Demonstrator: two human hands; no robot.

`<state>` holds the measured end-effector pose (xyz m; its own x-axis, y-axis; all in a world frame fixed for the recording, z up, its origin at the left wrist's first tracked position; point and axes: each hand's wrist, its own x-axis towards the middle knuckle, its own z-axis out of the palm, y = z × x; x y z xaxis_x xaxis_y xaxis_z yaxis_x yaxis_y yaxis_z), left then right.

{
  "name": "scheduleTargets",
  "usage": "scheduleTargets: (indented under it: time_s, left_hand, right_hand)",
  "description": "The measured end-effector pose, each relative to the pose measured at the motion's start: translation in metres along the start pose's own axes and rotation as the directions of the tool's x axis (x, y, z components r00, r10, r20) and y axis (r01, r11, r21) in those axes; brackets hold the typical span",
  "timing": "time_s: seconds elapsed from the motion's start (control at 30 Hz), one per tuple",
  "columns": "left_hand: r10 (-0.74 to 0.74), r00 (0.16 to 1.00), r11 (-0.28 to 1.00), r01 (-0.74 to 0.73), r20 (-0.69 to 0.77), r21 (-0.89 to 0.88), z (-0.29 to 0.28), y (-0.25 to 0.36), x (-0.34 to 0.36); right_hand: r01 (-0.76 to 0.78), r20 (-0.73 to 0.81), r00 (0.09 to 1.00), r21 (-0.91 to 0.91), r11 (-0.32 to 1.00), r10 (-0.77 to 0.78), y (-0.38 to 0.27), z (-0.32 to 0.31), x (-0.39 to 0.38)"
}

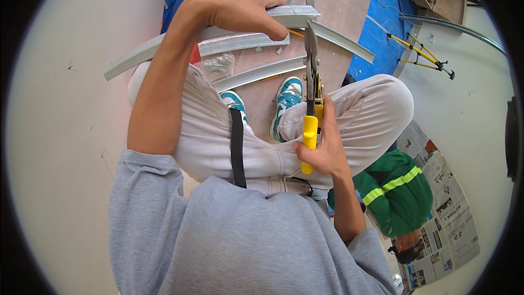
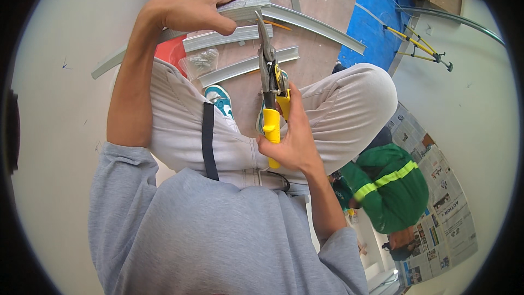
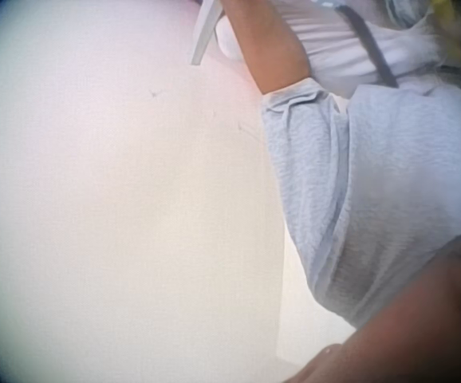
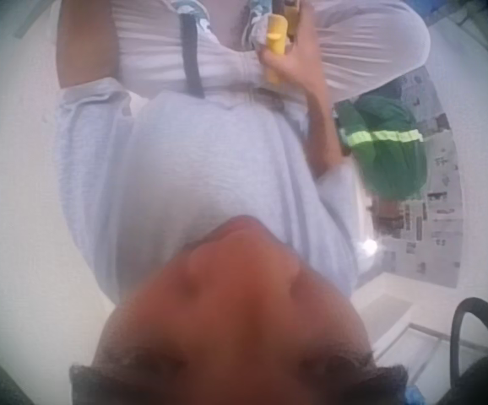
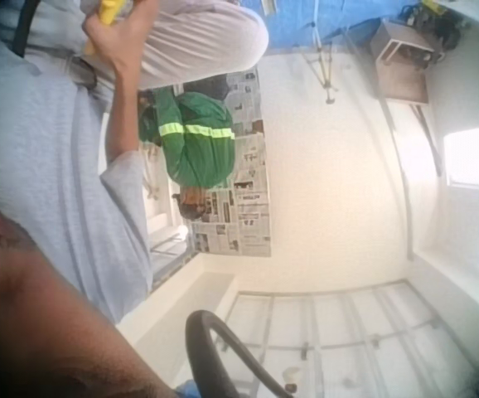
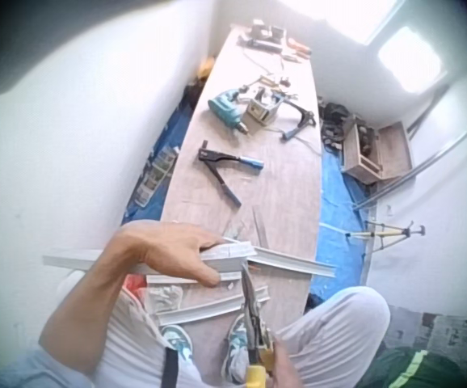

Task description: The person sits on the floor and uses tin snips to cut a long metal profile into shorter segments. They repeatedly position the snips, cut, and separate the pieces, placing the cut segments on the floor.

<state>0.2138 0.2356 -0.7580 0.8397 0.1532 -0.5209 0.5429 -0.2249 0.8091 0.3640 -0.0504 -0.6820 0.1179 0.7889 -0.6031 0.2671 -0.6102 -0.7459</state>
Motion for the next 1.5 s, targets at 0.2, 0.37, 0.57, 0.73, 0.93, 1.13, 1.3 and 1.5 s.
scheduleTargets:
  time_s: [0.2, 0.37, 0.57, 0.73, 0.93, 1.13, 1.3, 1.5]
  left_hand:
    - [0.019, 1.000, 1.000, -0.019, -0.006, -0.018, -0.002, -0.001, 0.002]
    - [-0.025, 0.999, 0.997, 0.026, 0.021, -0.079, -0.005, -0.001, 0.001]
    - [-0.023, 1.000, 0.995, 0.022, -0.002, -0.098, -0.005, 0.000, -0.004]
    - [-0.015, 1.000, 0.995, 0.017, 0.017, -0.094, -0.006, 0.000, -0.005]
    - [0.014, 1.000, 0.998, -0.015, -0.015, -0.060, -0.004, -0.002, -0.004]
    - [-0.001, 1.000, 0.998, 0.000, -0.022, -0.055, -0.005, -0.001, -0.005]
    - [-0.043, 0.999, 0.996, 0.046, 0.033, -0.080, -0.008, 0.002, -0.004]
    - [-0.052, 0.998, 0.997, 0.053, 0.027, -0.050, -0.005, 0.003, -0.004]
  right_hand:
    - [-0.101, 0.068, 0.993, 0.093, 0.991, 0.094, 0.002, 0.002, 0.011]
    - [-0.105, 0.121, 0.989, 0.131, 0.986, 0.089, 0.007, 0.003, 0.016]
    - [-0.080, 0.131, 0.990, 0.173, 0.982, 0.058, 0.010, 0.002, 0.015]
    - [-0.095, 0.155, 0.985, 0.141, 0.985, 0.073, 0.010, 0.000, 0.014]
    - [-0.093, 0.145, 0.987, 0.152, 0.984, 0.071, 0.011, 0.004, 0.015]
    - [-0.127, 0.141, 0.985, 0.182, 0.975, 0.102, 0.009, 0.004, 0.014]
    - [-0.118, 0.145, 0.986, 0.224, 0.967, 0.087, 0.011, 0.004, 0.014]
    - [-0.122, 0.164, 0.983, 0.207, 0.971, 0.089, 0.013, 0.004, 0.016]
